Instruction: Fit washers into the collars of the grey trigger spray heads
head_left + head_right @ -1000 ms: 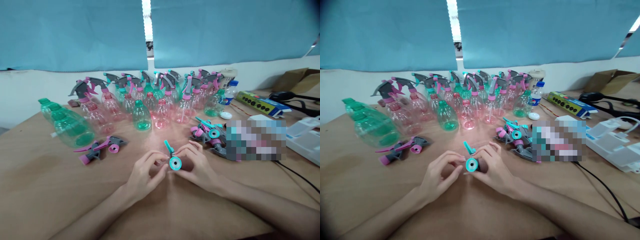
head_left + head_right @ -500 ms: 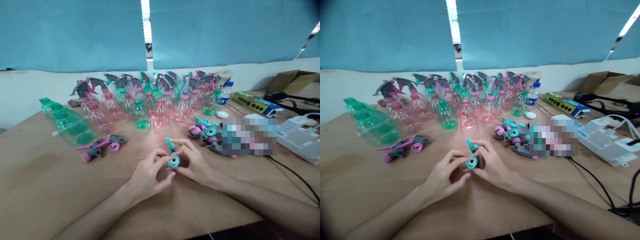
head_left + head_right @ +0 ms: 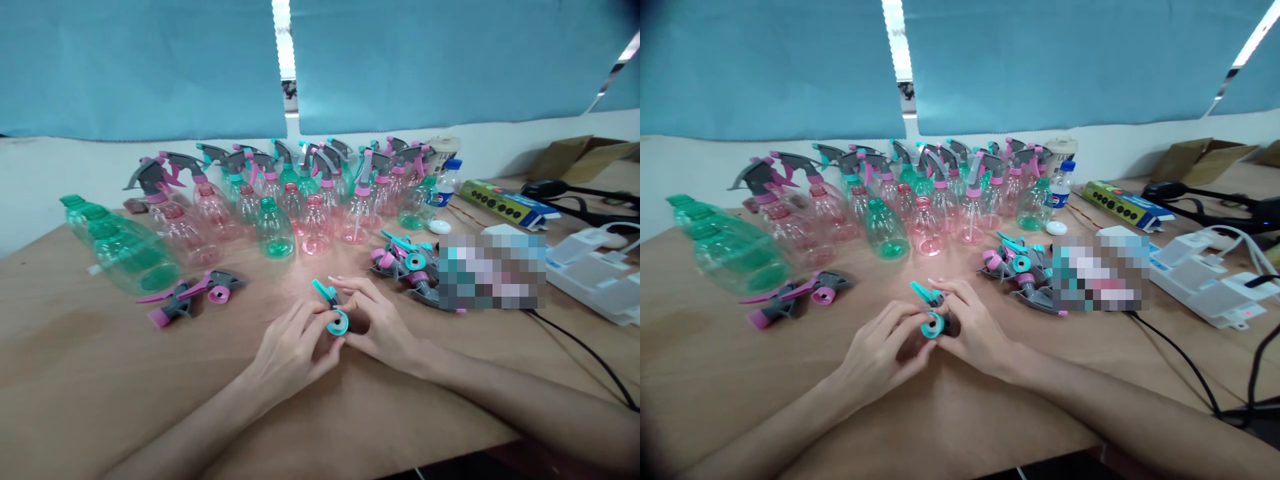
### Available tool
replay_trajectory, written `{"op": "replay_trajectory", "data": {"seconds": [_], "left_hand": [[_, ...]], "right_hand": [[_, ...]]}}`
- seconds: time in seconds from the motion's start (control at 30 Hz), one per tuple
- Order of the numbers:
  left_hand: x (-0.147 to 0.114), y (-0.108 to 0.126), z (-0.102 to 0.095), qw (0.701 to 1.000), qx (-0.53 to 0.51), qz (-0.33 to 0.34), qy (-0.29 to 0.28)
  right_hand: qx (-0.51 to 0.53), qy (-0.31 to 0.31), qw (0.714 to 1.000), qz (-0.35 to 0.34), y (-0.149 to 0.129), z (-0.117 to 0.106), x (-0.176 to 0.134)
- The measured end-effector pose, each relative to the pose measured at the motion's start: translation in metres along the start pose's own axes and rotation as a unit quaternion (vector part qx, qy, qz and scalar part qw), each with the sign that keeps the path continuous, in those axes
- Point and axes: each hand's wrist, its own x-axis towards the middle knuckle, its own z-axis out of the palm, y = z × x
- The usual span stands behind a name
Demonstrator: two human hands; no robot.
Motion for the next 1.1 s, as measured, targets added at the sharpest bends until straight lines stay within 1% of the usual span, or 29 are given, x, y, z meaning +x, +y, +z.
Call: {"op": "replay_trajectory", "data": {"seconds": [0.1,0.23,0.3,0.43,0.5,0.6,0.77,0.9,1.0,1.1], "left_hand": [[-0.002,0.002,0.000,0.999,-0.028,-0.023,-0.009],[-0.003,0.005,0.001,0.989,-0.116,-0.079,-0.042],[-0.001,0.006,0.000,0.978,-0.166,-0.114,-0.052],[0.001,0.010,-0.004,0.940,-0.269,-0.200,-0.066],[0.001,0.011,-0.005,0.930,-0.287,-0.217,-0.069],[0.000,0.007,-0.005,0.940,-0.269,-0.196,-0.071],[-0.001,-0.005,0.000,0.972,-0.193,-0.113,-0.075],[-0.001,-0.006,0.003,0.978,-0.173,-0.092,-0.068],[-0.001,-0.003,0.003,0.981,-0.171,-0.088,-0.034],[-0.004,0.001,-0.001,0.983,-0.165,-0.074,0.012]], "right_hand": [[0.004,0.011,1.000,0.016,-0.001,0.001,-0.001],[0.013,0.014,1.000,0.024,0.000,0.001,-0.001],[0.018,0.011,0.999,0.032,0.000,0.001,0.000],[0.019,0.008,0.998,0.057,-0.001,0.001,0.000],[0.015,0.005,0.998,0.057,-0.001,0.001,0.000],[0.003,-0.001,0.999,0.037,-0.001,0.002,-0.002],[-0.020,-0.005,1.000,0.000,0.000,0.004,-0.001],[-0.011,-0.014,1.000,-0.014,-0.002,0.003,-0.001],[-0.003,-0.020,1.000,0.011,-0.002,0.002,0.000],[0.005,0.008,0.997,0.076,0.003,-0.001,0.003]]}}
